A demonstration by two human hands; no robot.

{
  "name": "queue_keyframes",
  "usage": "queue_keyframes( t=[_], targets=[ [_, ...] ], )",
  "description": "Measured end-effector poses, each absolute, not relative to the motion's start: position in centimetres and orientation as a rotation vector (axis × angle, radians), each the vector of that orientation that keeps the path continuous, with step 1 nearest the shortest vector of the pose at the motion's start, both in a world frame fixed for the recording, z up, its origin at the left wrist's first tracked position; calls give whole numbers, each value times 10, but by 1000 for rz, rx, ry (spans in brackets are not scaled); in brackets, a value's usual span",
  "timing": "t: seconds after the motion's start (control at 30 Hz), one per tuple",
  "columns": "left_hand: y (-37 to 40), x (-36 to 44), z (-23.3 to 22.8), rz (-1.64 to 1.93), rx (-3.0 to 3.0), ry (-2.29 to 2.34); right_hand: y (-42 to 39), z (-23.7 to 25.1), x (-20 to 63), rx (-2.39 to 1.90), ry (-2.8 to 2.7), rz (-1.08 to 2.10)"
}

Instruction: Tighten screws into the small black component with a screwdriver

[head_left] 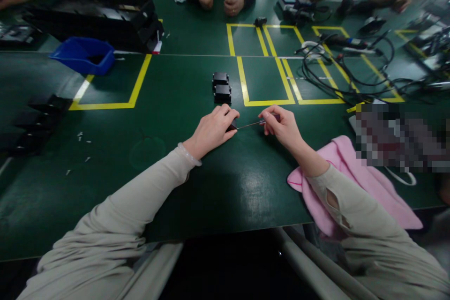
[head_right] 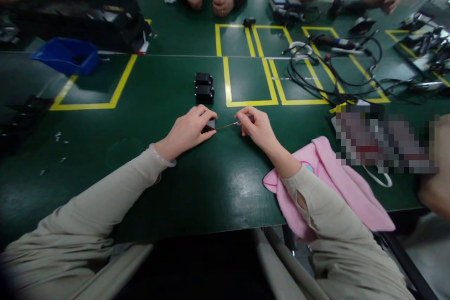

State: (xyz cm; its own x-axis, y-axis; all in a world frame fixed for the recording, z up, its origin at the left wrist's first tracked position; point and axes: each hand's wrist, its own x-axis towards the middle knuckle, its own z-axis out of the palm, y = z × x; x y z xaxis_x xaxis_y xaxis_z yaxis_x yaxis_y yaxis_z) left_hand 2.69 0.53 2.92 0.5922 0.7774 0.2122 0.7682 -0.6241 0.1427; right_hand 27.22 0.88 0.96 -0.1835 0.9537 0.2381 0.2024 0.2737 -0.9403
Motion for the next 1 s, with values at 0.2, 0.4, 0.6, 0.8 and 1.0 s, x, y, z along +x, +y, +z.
queue_keyframes(
  t=[0.2, 0.4, 0.6, 0.8, 1.0],
  targets=[
    [5, 27, 29, 404, 2770, 1344, 10, 7, 272, -1051, -1576, 1017],
    [6, 26, 29, 413, 2773, 1340, 10, 7, 272, -1056, -1568, 1045],
    [6, 26, 27, 422, 2771, 1330, 10, 9, 272, -1047, -1577, 1046],
    [6, 27, 29, 417, 2758, 1344, 10, 8, 272, -1052, -1566, 1070],
    [6, 26, 28, 405, 2759, 1347, 10, 9, 272, -1070, -1557, 1066]
  ],
)
